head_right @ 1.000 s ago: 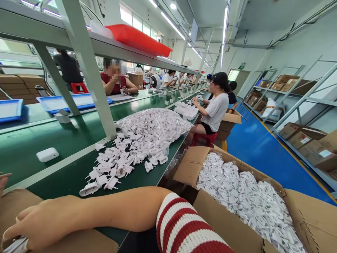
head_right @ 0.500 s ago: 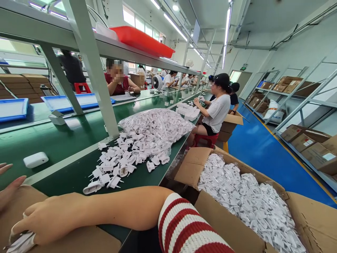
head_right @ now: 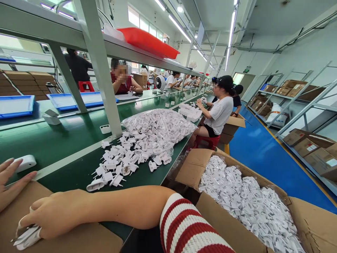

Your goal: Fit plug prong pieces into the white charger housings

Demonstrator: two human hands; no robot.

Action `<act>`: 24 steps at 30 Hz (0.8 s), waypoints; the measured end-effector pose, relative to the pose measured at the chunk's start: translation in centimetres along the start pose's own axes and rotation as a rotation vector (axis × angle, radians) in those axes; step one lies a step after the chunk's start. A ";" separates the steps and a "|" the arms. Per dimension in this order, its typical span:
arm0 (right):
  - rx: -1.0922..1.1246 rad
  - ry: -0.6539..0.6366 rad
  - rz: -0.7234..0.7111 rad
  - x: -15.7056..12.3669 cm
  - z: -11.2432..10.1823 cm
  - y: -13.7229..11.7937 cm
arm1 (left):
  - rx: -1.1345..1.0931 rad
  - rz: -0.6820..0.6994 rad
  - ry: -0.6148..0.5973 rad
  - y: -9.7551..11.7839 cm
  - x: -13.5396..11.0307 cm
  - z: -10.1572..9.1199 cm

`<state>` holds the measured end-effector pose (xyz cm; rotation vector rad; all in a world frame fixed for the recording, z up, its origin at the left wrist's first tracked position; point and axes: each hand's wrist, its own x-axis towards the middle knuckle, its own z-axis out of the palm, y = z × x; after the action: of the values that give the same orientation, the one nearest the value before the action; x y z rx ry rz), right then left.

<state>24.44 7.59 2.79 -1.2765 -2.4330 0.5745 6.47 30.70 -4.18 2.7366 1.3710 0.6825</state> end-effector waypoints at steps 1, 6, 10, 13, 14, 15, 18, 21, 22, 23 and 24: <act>-0.006 -0.002 0.009 -0.1 0.0 -0.2 | -0.006 0.002 0.023 0.2 -0.1 -0.2; -0.065 0.008 0.023 -0.7 0.1 -0.7 | -0.039 -0.056 -0.065 2.1 -0.5 -1.5; -0.122 -0.022 0.026 -0.8 0.5 -0.4 | -0.074 -0.189 -0.017 3.1 -0.4 -2.9; -0.140 0.003 0.015 -1.2 1.0 -0.5 | -0.044 -0.458 -0.089 3.5 -0.4 -4.3; -0.141 0.026 0.018 -1.4 1.2 -0.6 | -0.010 -0.586 -0.152 3.7 -0.5 -4.8; -0.142 0.049 0.026 -1.7 1.3 -0.8 | 0.009 -0.654 -0.177 3.9 -0.7 -5.3; -0.150 0.071 0.059 -2.4 1.6 -1.4 | -0.083 -0.626 -0.140 4.2 -1.5 -5.9; -0.152 0.059 0.075 -2.6 1.7 -1.8 | -0.136 -0.633 -0.119 3.7 -1.8 -5.6; -0.154 0.052 0.079 -2.7 1.8 -1.9 | -0.153 -0.656 -0.113 3.3 -1.7 -5.4; -0.158 0.047 0.085 -2.6 1.8 -2.0 | -0.173 -0.680 -0.106 2.9 -1.5 -5.4; -0.162 0.048 0.087 -2.6 1.9 -2.1 | -0.194 -0.702 -0.093 2.5 -1.2 -5.4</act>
<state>23.56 3.98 1.94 -1.4488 -2.4361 0.3708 5.70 27.25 0.72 1.9052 1.9406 0.5758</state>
